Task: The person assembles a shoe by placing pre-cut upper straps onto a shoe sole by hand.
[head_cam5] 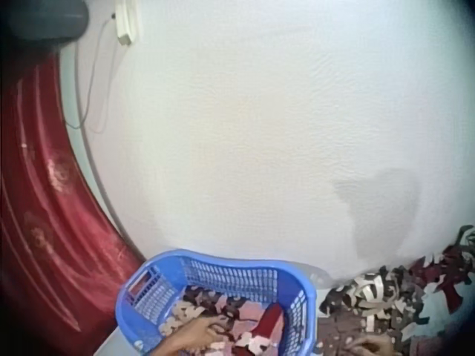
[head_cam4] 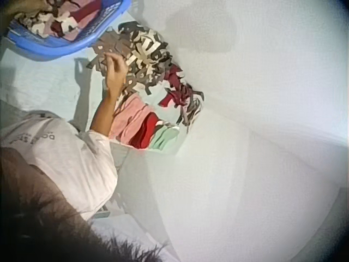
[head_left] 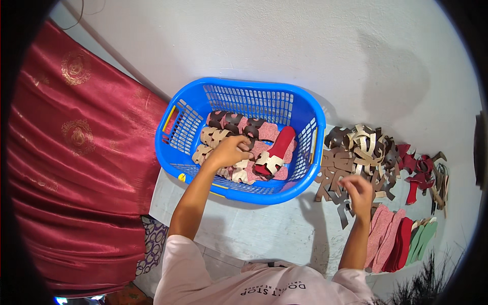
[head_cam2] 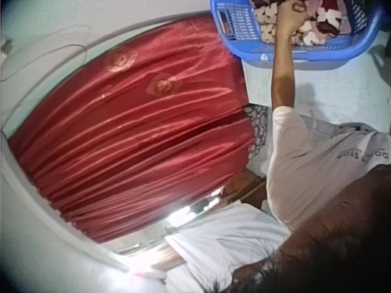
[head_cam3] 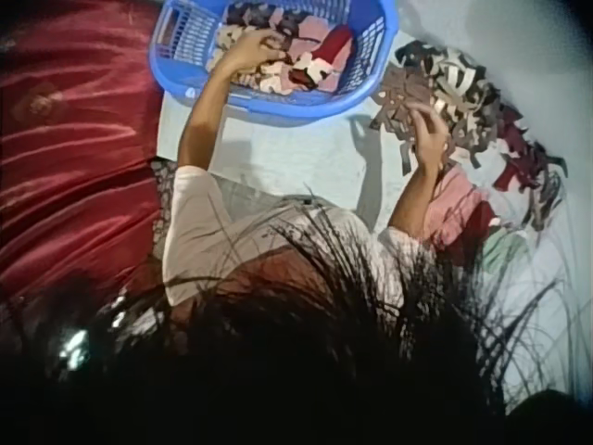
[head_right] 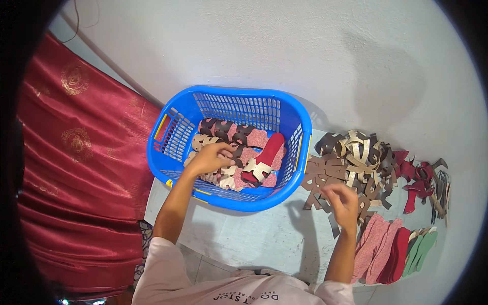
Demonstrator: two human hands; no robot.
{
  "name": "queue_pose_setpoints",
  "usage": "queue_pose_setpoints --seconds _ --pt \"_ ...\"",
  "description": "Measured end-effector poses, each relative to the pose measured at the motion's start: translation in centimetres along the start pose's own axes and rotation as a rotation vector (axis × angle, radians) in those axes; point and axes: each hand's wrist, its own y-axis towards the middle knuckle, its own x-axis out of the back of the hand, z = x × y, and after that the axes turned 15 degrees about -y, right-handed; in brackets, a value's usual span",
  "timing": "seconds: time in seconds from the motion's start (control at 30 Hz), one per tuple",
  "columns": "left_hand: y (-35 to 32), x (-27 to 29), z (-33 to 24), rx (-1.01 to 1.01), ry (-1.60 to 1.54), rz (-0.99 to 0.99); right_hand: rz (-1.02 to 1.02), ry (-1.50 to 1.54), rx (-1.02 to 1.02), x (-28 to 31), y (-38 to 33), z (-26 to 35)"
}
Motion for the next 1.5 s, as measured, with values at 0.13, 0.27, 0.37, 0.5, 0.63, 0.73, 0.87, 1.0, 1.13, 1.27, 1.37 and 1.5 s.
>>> queue_pose_setpoints --seconds 0.13,0.27,0.37,0.5,0.63,0.73,0.87,1.0,1.13,1.27,1.37,1.5 --pt "-5.5 -0.6 -2.7 -0.152 -0.464 -0.13 -0.172 0.159 -0.275 0.6 -9.8 -4.9" --pt "-10.3 -5.0 -3.9 -0.258 -0.505 -0.194 -0.238 0.203 -0.486 -0.7 -16.5 -6.6" --pt "-11.8 -10.9 -5.1 -0.233 -0.724 -0.045 -0.245 0.244 -0.525 -1.3 -18.4 -6.0" --pt "-12.1 -18.6 -6.3 -0.158 -0.713 0.236 -0.161 0.157 -0.363 -0.3 -18.3 -4.4" --pt "-11.0 -26.6 -6.5 -0.081 -0.711 0.439 -0.067 -0.133 -0.199 3.8 -19.0 -2.9" --pt "-10.0 -32.4 -6.4 -0.046 -0.699 0.556 -0.081 -0.228 -0.227 7.5 -21.7 -3.8" --pt "-9.7 -39.7 -7.2 0.043 -0.674 0.687 -0.177 -0.296 -0.373 11.6 -27.0 -8.3" --pt "-8.9 -45.9 -7.7 0.135 -0.58 0.749 -0.342 -0.35 -0.465 15.9 -30.4 -11.6" --pt "-7.9 -52.6 -7.5 0.119 -0.468 0.683 -0.444 -0.426 -0.503 19.1 -31.7 -14.0" --pt "-6.9 -57.6 -5.7 0.019 -0.345 0.543 -0.422 -0.633 -0.534 20.7 -31.6 -15.3" --pt "-6.8 -59.3 -6.0 -0.087 -0.074 0.409 -0.289 -0.782 -0.578 20.9 -31.8 -16.5" --pt "-7.7 -60.1 -8.3 -0.155 0.263 0.113 -0.174 -0.862 -0.637 21.6 -31.5 -16.7"
